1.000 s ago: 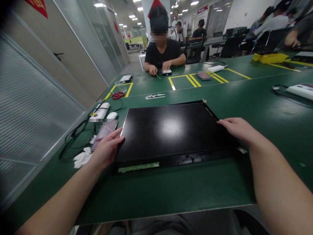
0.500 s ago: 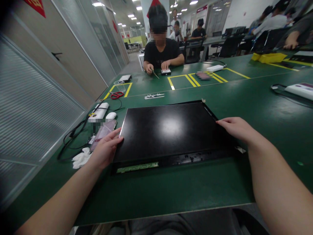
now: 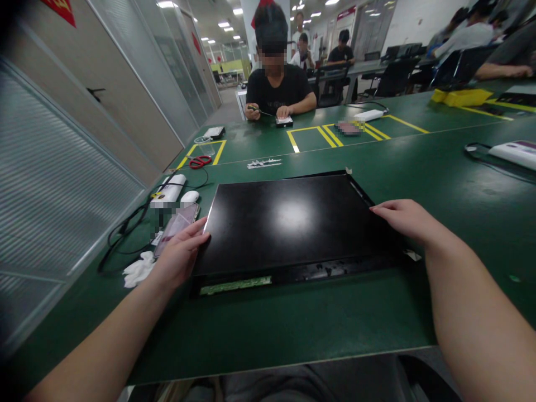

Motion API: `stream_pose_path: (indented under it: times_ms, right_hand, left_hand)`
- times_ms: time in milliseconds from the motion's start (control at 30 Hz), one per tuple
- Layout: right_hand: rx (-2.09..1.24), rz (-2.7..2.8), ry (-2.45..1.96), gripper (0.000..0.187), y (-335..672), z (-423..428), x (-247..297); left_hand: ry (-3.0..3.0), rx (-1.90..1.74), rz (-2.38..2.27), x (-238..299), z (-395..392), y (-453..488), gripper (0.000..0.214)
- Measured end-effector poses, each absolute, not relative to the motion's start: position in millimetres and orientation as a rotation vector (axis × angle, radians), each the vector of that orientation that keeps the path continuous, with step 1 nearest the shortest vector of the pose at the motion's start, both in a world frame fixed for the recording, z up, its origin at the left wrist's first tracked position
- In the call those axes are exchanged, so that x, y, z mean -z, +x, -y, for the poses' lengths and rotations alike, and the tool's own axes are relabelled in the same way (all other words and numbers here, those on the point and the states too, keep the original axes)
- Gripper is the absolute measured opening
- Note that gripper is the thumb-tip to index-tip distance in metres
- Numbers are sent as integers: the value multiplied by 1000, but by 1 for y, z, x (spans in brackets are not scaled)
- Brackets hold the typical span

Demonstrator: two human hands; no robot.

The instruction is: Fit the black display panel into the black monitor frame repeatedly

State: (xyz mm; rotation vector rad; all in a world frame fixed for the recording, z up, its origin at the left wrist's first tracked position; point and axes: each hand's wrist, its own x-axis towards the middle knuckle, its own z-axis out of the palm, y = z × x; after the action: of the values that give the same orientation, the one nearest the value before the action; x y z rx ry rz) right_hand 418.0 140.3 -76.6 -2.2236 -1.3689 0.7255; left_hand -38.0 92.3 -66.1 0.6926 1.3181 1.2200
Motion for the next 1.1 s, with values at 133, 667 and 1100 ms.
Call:
stream_pose_path:
  times_ms: [133,667,1100]
  right_hand:
    - [-703,1374,-2192,28,418,-140,78]
    - [-673,1389,-2191,25,418,-140,77]
    - [-687,1418,-2201,23,422,-143,78]
  left_hand:
    - [691,-1217,-1358,61,-91,-35,65]
    - [766,-1234,-1295,73,-93,-44,61]
    - [834,-1217,-1285,75,-91,-43,64]
